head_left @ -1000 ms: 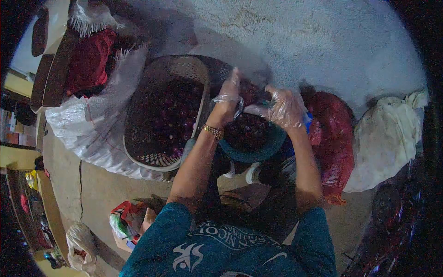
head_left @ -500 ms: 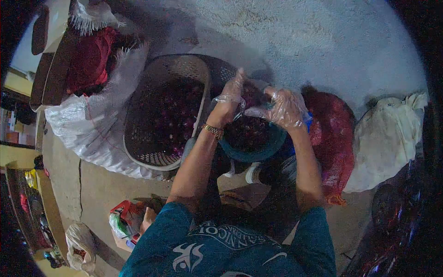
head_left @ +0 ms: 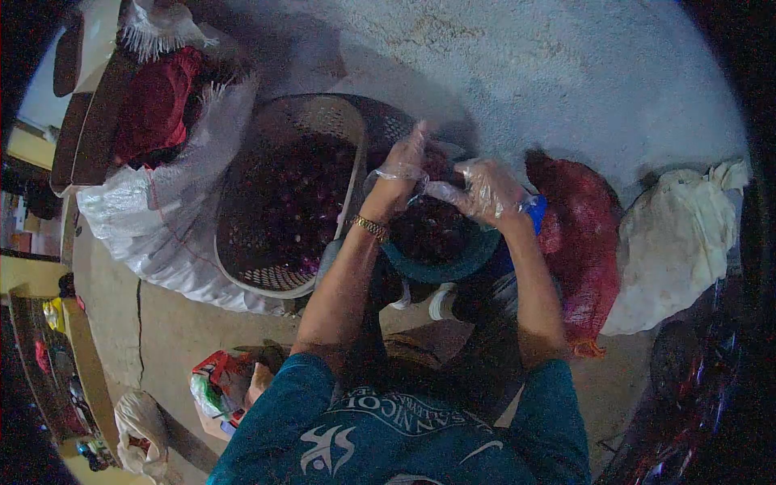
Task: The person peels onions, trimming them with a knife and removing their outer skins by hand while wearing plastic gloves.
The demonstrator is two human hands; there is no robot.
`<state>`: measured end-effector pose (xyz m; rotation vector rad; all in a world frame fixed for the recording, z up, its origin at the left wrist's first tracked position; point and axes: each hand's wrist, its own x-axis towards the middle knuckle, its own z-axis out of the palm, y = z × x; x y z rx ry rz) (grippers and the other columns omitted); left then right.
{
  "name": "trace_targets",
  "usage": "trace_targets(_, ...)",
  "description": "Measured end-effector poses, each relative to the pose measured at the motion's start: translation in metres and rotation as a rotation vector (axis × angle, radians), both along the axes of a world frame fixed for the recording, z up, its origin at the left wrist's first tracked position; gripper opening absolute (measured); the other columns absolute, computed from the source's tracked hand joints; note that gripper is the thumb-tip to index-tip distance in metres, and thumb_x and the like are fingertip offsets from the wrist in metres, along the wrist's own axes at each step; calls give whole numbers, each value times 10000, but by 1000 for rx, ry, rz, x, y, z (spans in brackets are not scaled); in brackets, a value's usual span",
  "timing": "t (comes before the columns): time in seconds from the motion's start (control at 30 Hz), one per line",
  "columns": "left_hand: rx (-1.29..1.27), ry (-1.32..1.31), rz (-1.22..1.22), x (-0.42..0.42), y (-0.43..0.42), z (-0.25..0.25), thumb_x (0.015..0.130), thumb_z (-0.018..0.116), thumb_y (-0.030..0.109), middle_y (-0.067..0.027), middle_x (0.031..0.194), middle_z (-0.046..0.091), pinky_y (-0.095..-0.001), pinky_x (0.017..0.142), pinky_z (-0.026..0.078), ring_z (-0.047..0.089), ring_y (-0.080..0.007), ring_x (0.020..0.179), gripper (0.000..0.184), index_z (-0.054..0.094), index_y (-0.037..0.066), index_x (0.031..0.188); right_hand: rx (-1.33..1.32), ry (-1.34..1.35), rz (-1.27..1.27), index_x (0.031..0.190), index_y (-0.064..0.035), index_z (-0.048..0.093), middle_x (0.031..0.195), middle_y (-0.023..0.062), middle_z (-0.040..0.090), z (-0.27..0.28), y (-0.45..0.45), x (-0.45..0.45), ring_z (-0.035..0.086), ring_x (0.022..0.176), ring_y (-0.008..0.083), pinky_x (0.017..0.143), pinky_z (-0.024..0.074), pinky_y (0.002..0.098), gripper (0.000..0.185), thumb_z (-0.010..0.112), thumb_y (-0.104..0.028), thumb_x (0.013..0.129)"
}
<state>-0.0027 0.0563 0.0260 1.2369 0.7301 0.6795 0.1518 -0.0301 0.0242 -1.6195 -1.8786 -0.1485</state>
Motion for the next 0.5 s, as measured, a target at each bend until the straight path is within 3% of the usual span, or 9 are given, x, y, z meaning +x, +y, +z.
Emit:
trace_targets(0.07, 26, -21, 140, 2, -9, 10, 945, 413, 522, -74, 876, 633, -306, 660, 446, 561, -146, 736, 579, 623, -17, 929, -470, 38, -58, 822, -30, 682, 800, 177, 664, 33, -1, -7, 644, 749, 364, 664, 511, 430, 618, 667, -635, 697)
trace_targets(0.2, 15, -41, 52, 3, 7, -13, 950, 371, 551, -11, 833, 581, -310, 710, 436, 484, -128, 745, 573, 609, 32, 1000, -471, 0, -27, 795, -7, 685, 756, 197, 655, 31, -1, -7, 641, 744, 373, 666, 506, 436, 654, 635, -654, 713)
trace_targets(0.3, -93, 180, 150, 1, 12, -14, 957, 358, 540, -15, 837, 595, -313, 719, 445, 510, -134, 748, 566, 612, 35, 997, -484, 19, -16, 785, -4, 689, 711, 212, 639, 35, -3, -8, 636, 747, 383, 662, 502, 434, 663, 618, -660, 722)
trace_targets(0.37, -220, -55, 18, -2, 11, -9, 951, 407, 516, -46, 922, 597, -299, 732, 440, 508, -136, 794, 572, 577, -21, 1049, -486, 40, 78, 771, -16, 688, 714, 210, 640, 25, 0, -5, 636, 760, 392, 668, 502, 436, 636, 646, -648, 706)
trace_targets(0.5, -279, -80, 26, 4, 25, -43, 953, 404, 511, -57, 995, 595, -314, 783, 437, 517, -147, 859, 571, 559, -22, 1088, -341, -25, 26, 753, -52, 683, 683, 180, 643, 22, -1, -2, 645, 696, 358, 620, 515, 443, 675, 593, -718, 689)
